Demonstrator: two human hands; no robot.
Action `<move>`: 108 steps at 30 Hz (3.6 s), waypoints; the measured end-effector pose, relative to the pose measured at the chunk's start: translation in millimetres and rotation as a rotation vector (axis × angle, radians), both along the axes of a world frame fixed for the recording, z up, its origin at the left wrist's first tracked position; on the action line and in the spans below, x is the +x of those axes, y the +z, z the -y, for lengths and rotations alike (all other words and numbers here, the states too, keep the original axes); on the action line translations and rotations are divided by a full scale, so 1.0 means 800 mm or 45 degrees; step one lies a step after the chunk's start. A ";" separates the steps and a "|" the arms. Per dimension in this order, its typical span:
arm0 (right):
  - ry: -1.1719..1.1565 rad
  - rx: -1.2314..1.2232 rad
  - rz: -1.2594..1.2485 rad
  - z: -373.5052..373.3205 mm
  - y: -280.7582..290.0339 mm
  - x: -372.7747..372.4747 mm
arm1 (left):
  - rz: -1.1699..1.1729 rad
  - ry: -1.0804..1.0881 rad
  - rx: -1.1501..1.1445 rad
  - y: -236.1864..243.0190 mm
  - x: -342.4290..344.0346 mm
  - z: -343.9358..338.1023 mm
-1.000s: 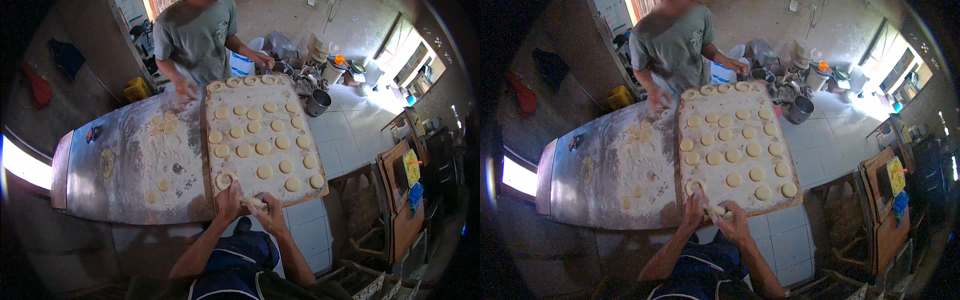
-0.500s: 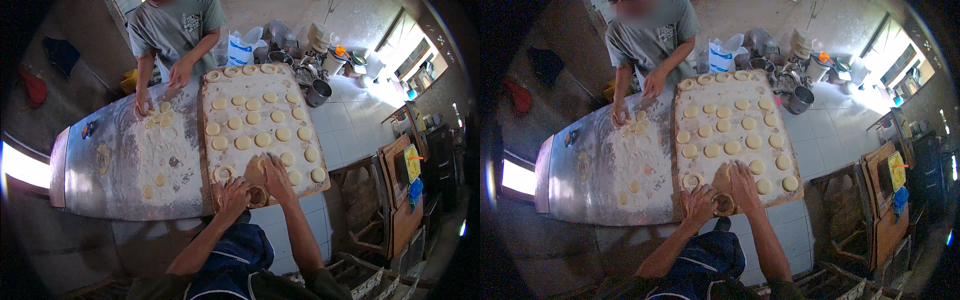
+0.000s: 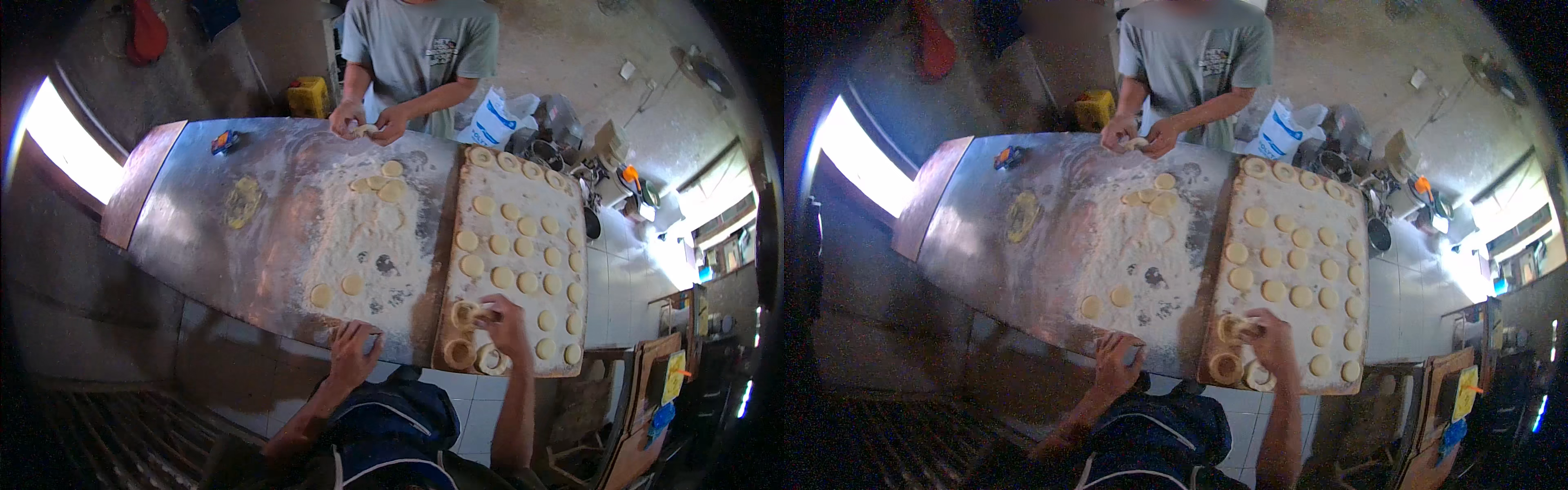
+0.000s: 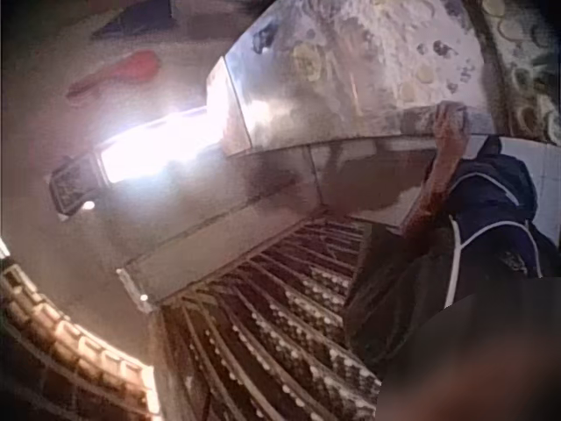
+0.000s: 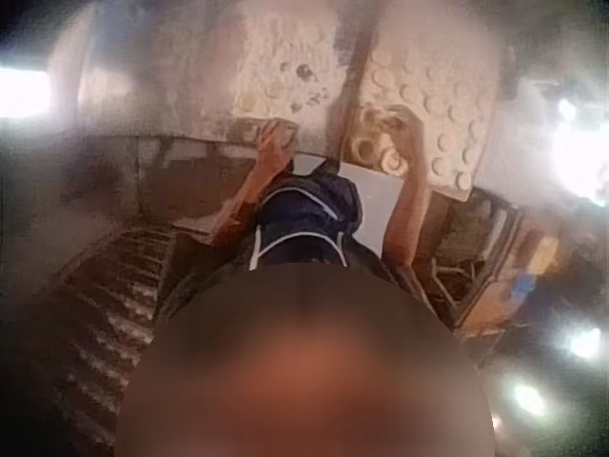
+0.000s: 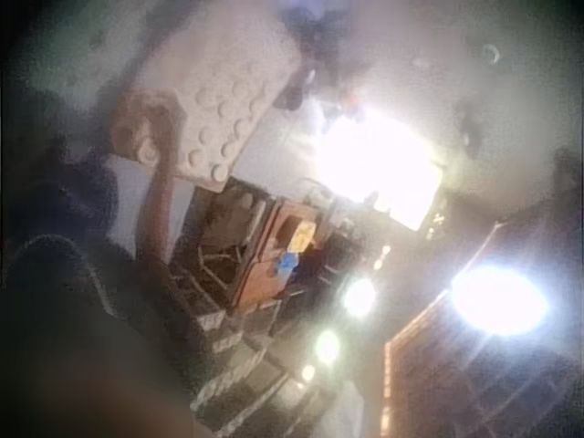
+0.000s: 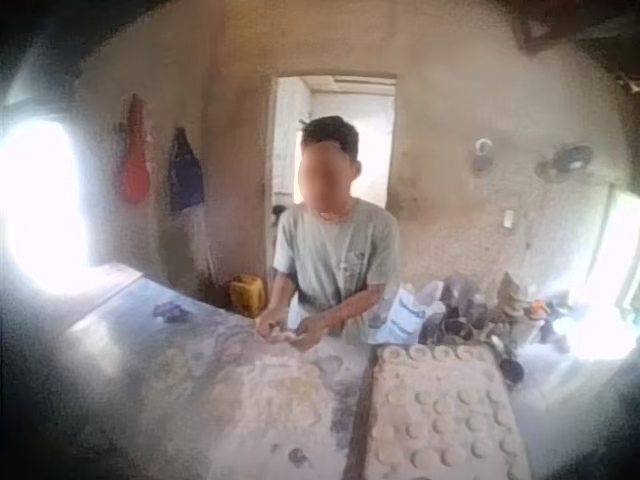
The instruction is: The person shapes small dough pieces into ring shapes by hand and places them on a wooden board. Another person works alongside, performing the same task. The shaped dough pieces are arranged in rows on the board.
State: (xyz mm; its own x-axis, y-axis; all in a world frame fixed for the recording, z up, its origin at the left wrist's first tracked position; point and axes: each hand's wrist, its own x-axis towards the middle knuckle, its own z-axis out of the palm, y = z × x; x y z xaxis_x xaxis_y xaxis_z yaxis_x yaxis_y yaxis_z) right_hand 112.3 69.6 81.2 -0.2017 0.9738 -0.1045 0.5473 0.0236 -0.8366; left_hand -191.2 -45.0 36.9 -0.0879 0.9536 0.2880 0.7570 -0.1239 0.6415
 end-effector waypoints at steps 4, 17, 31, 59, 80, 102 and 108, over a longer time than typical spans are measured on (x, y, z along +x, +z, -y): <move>0.285 0.257 0.047 -0.054 -0.064 -0.172 | 0.060 0.147 -0.051 -0.002 -0.058 -0.006; 0.208 -0.230 -0.285 -0.065 -0.069 -0.249 | 1.043 0.047 -0.125 -0.054 -0.080 -0.112; 0.009 -0.126 -0.438 -0.009 -0.006 -0.234 | 1.371 -0.296 -0.340 -0.022 -0.031 -0.139; -0.068 0.293 -0.272 0.028 -0.034 -0.052 | 0.926 -0.031 -0.032 -0.033 0.163 -0.114; -0.440 0.382 -0.008 0.069 -0.037 0.093 | 0.029 -0.199 -0.172 -0.029 0.267 -0.163; -0.393 -0.051 -0.172 0.077 0.000 0.108 | 0.064 -0.285 0.014 0.005 0.057 -0.068; 0.369 0.139 0.096 -0.057 -0.061 -0.170 | 0.217 0.078 -0.011 0.003 -0.075 -0.035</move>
